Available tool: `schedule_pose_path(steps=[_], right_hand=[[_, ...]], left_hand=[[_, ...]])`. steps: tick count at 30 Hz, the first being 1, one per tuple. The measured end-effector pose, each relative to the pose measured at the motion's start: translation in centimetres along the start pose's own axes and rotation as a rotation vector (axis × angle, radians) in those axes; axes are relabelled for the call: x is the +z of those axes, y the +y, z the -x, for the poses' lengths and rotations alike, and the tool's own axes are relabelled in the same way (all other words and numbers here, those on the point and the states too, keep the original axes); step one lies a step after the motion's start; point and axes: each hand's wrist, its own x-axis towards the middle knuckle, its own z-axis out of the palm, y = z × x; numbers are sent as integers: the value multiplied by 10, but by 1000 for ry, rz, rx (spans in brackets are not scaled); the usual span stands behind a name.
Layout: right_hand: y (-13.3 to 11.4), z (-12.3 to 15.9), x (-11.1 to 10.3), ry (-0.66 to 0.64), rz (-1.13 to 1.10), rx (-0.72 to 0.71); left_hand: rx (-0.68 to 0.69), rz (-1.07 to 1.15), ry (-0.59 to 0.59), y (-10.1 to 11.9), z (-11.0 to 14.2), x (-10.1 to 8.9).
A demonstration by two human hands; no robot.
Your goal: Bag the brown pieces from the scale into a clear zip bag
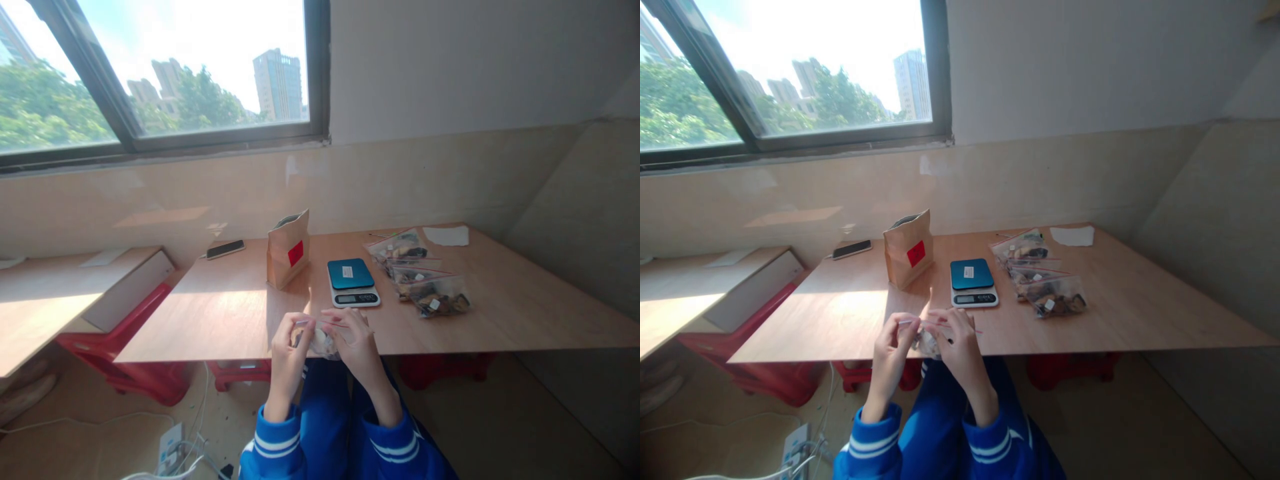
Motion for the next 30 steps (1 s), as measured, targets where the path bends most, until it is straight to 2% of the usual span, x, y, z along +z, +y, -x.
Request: schedule_pose_path(steps=[5,9,21,30], right_hand=[[-2,0,2,52,34,-15],[-2,2,6,121,90,-12],[-4,4,10,184,173,-10],[2,2,6,61,112,9]], left_hand=[[-7,6,5,1,0,1],[12,25,-36,3,1,2],[52,27,-85,5,0,8],[-4,45,32,6,0,2]])
